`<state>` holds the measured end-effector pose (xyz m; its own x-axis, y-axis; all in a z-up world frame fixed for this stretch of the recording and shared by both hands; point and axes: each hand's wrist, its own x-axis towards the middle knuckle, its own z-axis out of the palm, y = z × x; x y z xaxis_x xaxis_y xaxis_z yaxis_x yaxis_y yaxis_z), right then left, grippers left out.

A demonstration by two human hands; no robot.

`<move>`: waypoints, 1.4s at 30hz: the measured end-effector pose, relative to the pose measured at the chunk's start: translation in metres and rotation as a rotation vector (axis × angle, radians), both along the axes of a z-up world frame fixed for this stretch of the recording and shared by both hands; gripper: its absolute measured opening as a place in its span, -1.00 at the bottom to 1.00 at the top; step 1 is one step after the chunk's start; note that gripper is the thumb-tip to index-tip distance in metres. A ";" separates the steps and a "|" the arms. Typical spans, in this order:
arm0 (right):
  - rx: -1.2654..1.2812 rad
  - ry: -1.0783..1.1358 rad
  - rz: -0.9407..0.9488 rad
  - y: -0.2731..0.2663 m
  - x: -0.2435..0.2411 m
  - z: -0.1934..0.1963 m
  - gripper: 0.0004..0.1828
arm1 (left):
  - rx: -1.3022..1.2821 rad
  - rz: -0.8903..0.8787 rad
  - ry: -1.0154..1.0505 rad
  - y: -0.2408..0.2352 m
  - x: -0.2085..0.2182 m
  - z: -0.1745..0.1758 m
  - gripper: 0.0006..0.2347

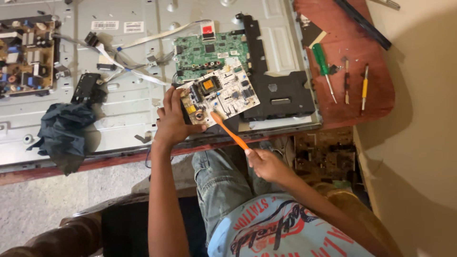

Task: The person uses a toothbrush to scrub the surface of a circuit board placed on a disassembled appliance chassis. The person holds the board steady with the left hand while brushing with the right hand, moving the brush across different areas of the board.

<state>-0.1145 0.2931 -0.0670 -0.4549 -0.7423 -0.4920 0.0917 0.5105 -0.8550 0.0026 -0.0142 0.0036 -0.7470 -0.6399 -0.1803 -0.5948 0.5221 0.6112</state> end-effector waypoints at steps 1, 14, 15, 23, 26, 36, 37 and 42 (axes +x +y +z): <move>-0.025 -0.030 -0.005 0.000 -0.002 -0.001 -0.41 | -0.013 -0.004 0.023 -0.002 0.000 -0.001 0.17; 0.153 0.269 0.008 0.001 0.022 0.042 -0.41 | -0.021 -0.025 0.047 0.000 0.002 -0.002 0.15; 0.180 0.241 0.009 0.000 0.022 0.048 -0.42 | -0.015 -0.022 0.034 -0.001 0.000 0.000 0.15; 0.186 -0.162 -0.092 -0.015 0.016 0.076 -0.43 | -0.075 -0.037 0.011 0.003 0.000 0.000 0.17; 0.172 -0.307 -0.111 -0.014 0.011 0.084 -0.45 | -0.071 -0.031 -0.008 0.001 -0.002 0.001 0.17; 0.141 -0.474 -0.126 -0.007 0.009 0.065 -0.44 | -0.085 -0.005 0.016 0.003 -0.005 -0.004 0.16; 0.147 -0.479 -0.132 -0.012 0.006 0.064 -0.44 | -0.078 -0.017 0.007 0.000 -0.007 -0.006 0.15; 0.084 -0.453 -0.114 -0.006 0.013 0.066 -0.41 | -0.044 0.004 -0.014 -0.002 0.001 -0.020 0.13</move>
